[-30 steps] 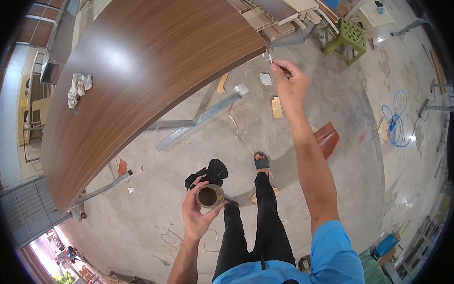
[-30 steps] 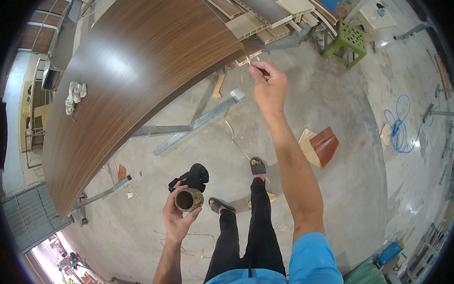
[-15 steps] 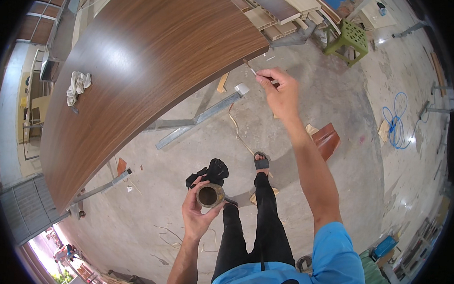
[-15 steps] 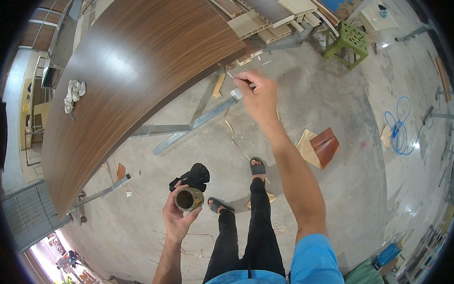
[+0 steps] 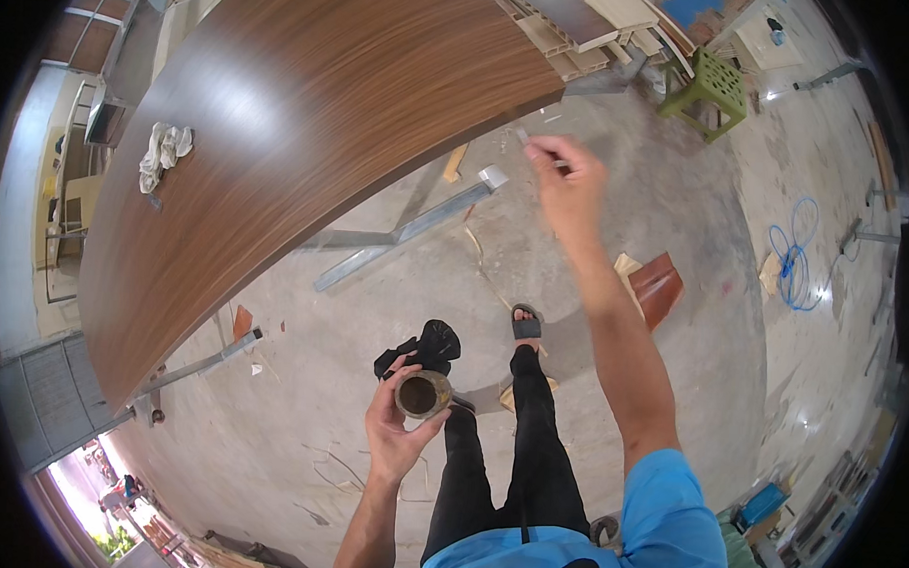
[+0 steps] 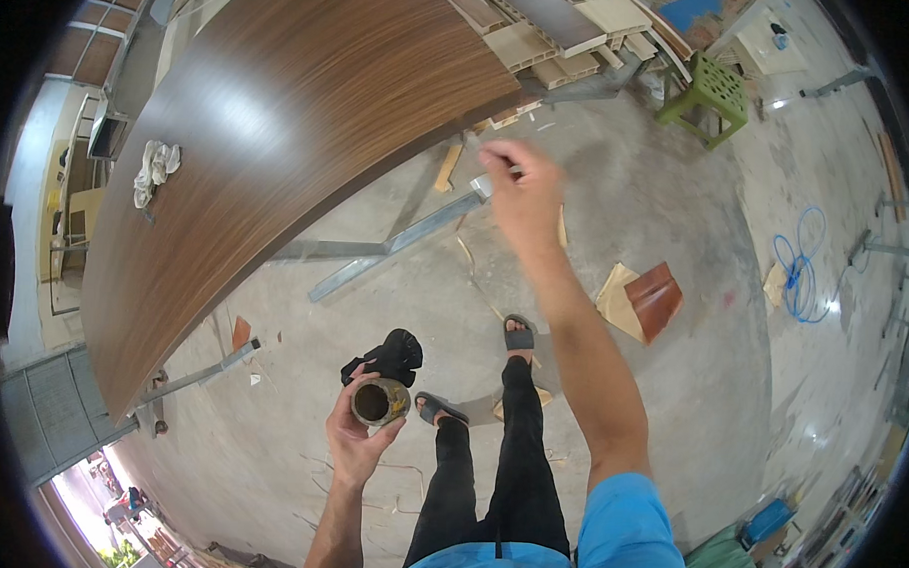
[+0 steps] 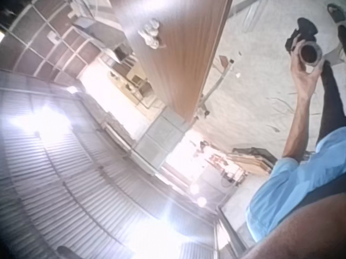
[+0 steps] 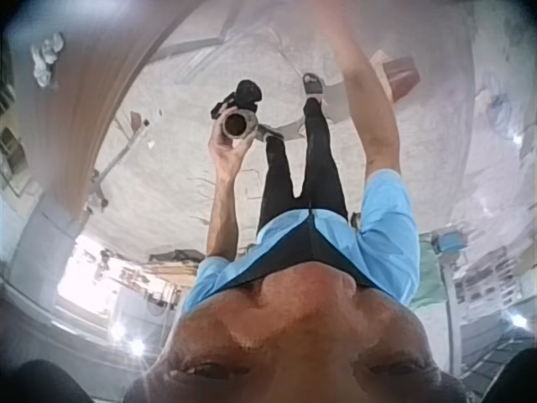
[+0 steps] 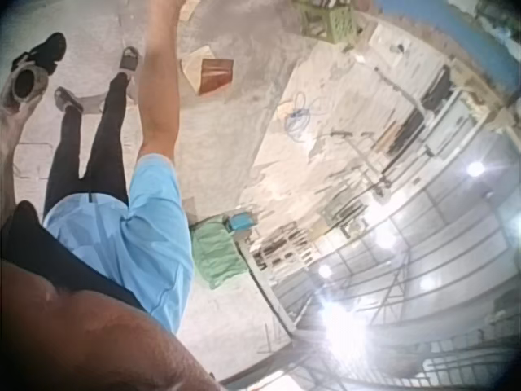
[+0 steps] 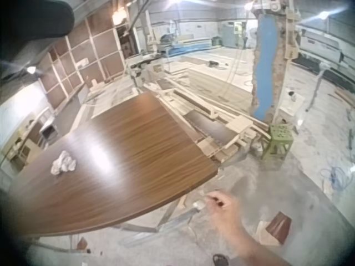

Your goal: The person scrapes the edge of a large wooden board with a utility knife, then wipes the surface with a cloth. Later, the person applies a liquid finish to the board's edge using a small brush from a container.

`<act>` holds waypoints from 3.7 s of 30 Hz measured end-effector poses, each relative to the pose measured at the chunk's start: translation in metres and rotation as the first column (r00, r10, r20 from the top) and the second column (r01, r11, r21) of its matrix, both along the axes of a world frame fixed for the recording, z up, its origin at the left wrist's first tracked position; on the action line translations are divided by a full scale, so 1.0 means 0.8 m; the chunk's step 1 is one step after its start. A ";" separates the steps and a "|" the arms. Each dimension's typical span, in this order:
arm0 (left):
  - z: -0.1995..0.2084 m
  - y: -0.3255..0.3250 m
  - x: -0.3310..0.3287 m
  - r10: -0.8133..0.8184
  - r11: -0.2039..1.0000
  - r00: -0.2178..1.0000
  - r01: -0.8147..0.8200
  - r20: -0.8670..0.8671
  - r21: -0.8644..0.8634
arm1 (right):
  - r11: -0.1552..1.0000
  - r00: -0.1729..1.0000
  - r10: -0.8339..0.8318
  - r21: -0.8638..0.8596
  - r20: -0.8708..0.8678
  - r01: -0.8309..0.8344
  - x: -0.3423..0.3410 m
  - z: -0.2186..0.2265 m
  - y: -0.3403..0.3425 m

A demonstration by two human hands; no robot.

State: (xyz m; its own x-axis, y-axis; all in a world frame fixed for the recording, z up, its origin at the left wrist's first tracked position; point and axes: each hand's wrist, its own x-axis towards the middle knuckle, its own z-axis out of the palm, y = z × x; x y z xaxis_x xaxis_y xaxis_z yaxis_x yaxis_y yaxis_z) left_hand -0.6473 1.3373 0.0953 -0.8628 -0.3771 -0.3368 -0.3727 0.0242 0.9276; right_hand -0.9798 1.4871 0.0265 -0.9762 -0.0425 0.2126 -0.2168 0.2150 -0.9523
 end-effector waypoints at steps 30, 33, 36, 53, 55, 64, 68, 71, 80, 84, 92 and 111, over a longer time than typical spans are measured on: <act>0.003 -0.042 0.074 0.177 0.984 0.984 -0.177 -0.015 0.006 | 0.996 0.993 -0.081 -0.049 -0.081 0.077 0.077 0.000 -0.091; -0.001 -0.050 0.085 0.155 0.987 0.986 -0.157 -0.053 -0.029 | 0.995 0.987 0.098 0.037 -0.129 -0.093 0.094 -0.004 -0.110; -0.003 -0.056 0.095 0.169 0.985 0.985 -0.170 -0.034 -0.017 | 0.983 0.975 0.179 0.068 -0.129 -0.171 0.110 -0.004 -0.121; -0.001 -0.080 0.142 0.290 0.957 0.956 -0.290 -0.029 0.018 | 0.990 0.989 0.140 0.018 -0.049 -0.139 0.160 -0.006 -0.173; -0.001 -0.084 0.147 0.309 0.951 0.951 -0.308 -0.033 0.027 | 0.998 0.997 0.063 -0.017 -0.048 -0.064 0.142 -0.003 -0.157; -0.006 -0.094 0.169 0.361 0.932 0.932 -0.360 -0.022 0.038 | 0.936 0.930 0.353 0.038 -0.105 -0.351 0.218 -0.017 -0.249; -0.009 -0.106 0.189 0.373 0.928 0.927 -0.373 -0.036 0.020 | 0.978 0.970 0.201 -0.027 -0.135 -0.206 0.219 -0.004 -0.244; -0.013 -0.111 0.202 0.380 0.924 0.923 -0.382 -0.063 -0.012 | 0.998 0.999 -0.012 -0.067 -0.040 0.009 0.206 -0.002 -0.232; -0.011 -0.121 0.221 0.468 0.883 0.883 -0.467 -0.022 0.044 | 0.913 0.909 0.406 0.019 -0.087 -0.406 0.281 -0.031 -0.308; -0.014 -0.135 0.240 0.413 0.909 0.907 -0.416 -0.081 -0.019 | 0.974 0.971 0.225 -0.011 -0.083 -0.226 0.250 -0.017 -0.271; -0.019 -0.147 0.247 0.366 0.930 0.926 -0.363 -0.091 0.057 | 0.931 0.933 0.355 0.107 -0.055 -0.348 0.248 -0.001 -0.258; -0.002 -0.130 0.204 0.336 0.942 0.939 -0.335 -0.078 0.024 | 0.964 0.963 0.266 -0.018 0.031 -0.266 0.262 0.006 -0.280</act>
State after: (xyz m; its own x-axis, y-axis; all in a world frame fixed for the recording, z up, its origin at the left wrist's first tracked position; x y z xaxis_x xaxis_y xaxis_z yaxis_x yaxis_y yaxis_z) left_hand -0.4843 1.2330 0.0938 -0.7108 -0.6464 -0.2773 -0.2823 -0.0989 0.9542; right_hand -0.7701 1.2631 0.0317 -0.9366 -0.2988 0.1832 -0.2333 0.1412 -0.9621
